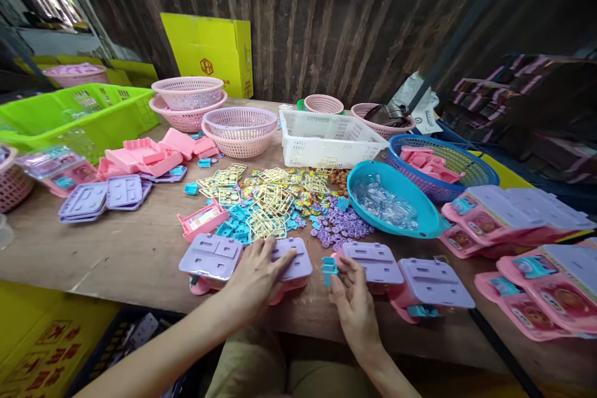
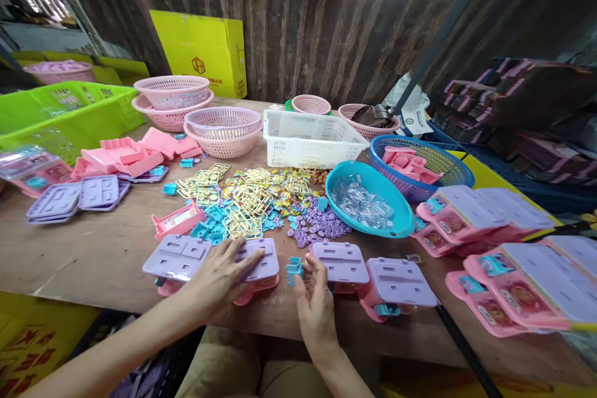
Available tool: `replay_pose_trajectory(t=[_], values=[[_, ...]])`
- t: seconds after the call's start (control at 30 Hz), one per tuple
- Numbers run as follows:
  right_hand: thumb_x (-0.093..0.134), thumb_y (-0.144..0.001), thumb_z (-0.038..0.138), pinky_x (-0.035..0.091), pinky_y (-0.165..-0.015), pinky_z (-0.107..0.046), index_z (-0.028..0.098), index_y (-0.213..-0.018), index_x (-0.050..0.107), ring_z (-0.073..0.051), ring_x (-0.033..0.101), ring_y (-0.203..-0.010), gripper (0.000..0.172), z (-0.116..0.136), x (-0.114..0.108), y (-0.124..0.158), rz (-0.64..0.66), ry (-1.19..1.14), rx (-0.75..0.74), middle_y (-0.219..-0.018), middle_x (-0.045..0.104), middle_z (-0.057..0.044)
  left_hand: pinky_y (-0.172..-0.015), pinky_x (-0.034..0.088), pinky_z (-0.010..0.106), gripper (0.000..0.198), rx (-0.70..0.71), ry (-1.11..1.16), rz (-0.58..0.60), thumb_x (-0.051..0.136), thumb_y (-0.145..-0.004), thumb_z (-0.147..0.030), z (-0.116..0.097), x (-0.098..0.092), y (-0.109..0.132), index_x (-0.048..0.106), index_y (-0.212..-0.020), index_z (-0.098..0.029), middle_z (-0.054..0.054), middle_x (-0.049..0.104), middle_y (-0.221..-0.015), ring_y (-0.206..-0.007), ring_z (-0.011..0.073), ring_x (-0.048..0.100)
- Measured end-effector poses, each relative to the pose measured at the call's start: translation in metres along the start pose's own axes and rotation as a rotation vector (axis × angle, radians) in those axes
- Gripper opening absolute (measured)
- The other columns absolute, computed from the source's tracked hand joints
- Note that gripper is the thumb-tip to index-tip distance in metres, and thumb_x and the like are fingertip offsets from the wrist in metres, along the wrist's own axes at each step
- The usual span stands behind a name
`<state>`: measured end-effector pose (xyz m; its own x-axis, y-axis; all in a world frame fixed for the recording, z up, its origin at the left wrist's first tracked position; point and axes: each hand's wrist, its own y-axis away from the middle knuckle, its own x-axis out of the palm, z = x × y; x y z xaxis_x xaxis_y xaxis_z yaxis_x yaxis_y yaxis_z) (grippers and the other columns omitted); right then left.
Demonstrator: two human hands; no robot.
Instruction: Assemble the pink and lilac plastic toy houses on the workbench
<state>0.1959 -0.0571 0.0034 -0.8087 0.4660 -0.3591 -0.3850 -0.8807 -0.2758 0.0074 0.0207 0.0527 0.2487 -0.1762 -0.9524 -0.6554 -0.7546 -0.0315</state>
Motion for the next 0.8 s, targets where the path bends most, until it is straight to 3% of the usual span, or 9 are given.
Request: replay_pose_trajectory(t=[0.17,0.27,0.37,0.47,0.6,0.8], values=[[0.055,-0.082,0.041,0.055,-0.079,-0.032,0.02,-0.109,0.049,-0.02,0.064,-0.096,0.035,0.001,-0.006,0.007,-0.06,-0.096,0.117,-0.105,0.064,-0.012,-0.102,0.033,0.053,0.068,-0.05,0.326,-0.308,0.062,-0.076,-0.027,-0.008,0.049,0.016,0.032,-0.137,-0.023,0.017,0.029,-0.14,-0.129,0.034,0.031],[0.055,-0.082,0.039,0.056,-0.07,-0.029,0.02,-0.106,0.05,-0.019,0.067,-0.084,0.031,0.003,-0.001,0.019,0.018,-0.067,0.079,-0.096,0.067,-0.01,-0.101,0.037,0.045,0.061,-0.014,0.57,-0.359,0.057,-0.079,-0.024,-0.001,0.068,0.023,0.031,-0.134,-0.023,0.015,0.035,-0.133,-0.125,0.0284,0.038],[0.057,-0.082,0.037,0.056,-0.067,-0.029,0.019,-0.101,0.054,-0.019,0.068,-0.076,0.026,0.007,0.007,0.027,0.044,0.026,-0.046,-0.091,0.068,-0.008,-0.097,0.04,0.042,0.05,-0.12,0.761,-0.387,0.054,-0.082,-0.029,0.0,0.067,0.021,0.037,-0.129,-0.024,0.011,0.046,-0.121,-0.113,0.0243,0.049],[0.059,-0.082,0.035,0.056,-0.069,-0.031,0.02,-0.101,0.057,-0.019,0.067,-0.078,0.024,0.016,0.015,0.024,-0.012,0.128,-0.204,-0.093,0.068,-0.007,-0.101,0.035,0.042,0.046,-0.271,0.897,-0.446,0.048,-0.086,-0.04,-0.007,0.058,0.016,0.038,-0.127,-0.023,0.01,0.048,-0.123,-0.116,0.0236,0.046],[0.057,-0.085,0.032,0.054,-0.07,-0.03,0.02,-0.097,0.057,-0.018,0.065,-0.079,0.017,0.031,0.029,0.012,-0.036,0.193,-0.394,-0.087,0.067,-0.004,-0.105,0.031,0.041,0.046,-0.339,1.002,-0.453,0.038,-0.09,-0.048,-0.015,0.058,0.012,0.037,-0.128,-0.023,0.009,0.046,-0.13,-0.123,0.0221,0.042],[0.056,-0.086,0.028,0.05,-0.066,-0.028,0.019,-0.088,0.055,-0.015,0.06,-0.072,0.009,0.046,0.046,0.004,-0.096,0.254,-0.447,-0.077,0.062,-0.002,-0.109,0.026,0.042,0.049,-0.381,1.1,-0.475,0.027,-0.092,-0.053,-0.014,0.067,0.01,0.033,-0.13,-0.023,0.009,0.043,-0.134,-0.129,0.0205,0.036]])
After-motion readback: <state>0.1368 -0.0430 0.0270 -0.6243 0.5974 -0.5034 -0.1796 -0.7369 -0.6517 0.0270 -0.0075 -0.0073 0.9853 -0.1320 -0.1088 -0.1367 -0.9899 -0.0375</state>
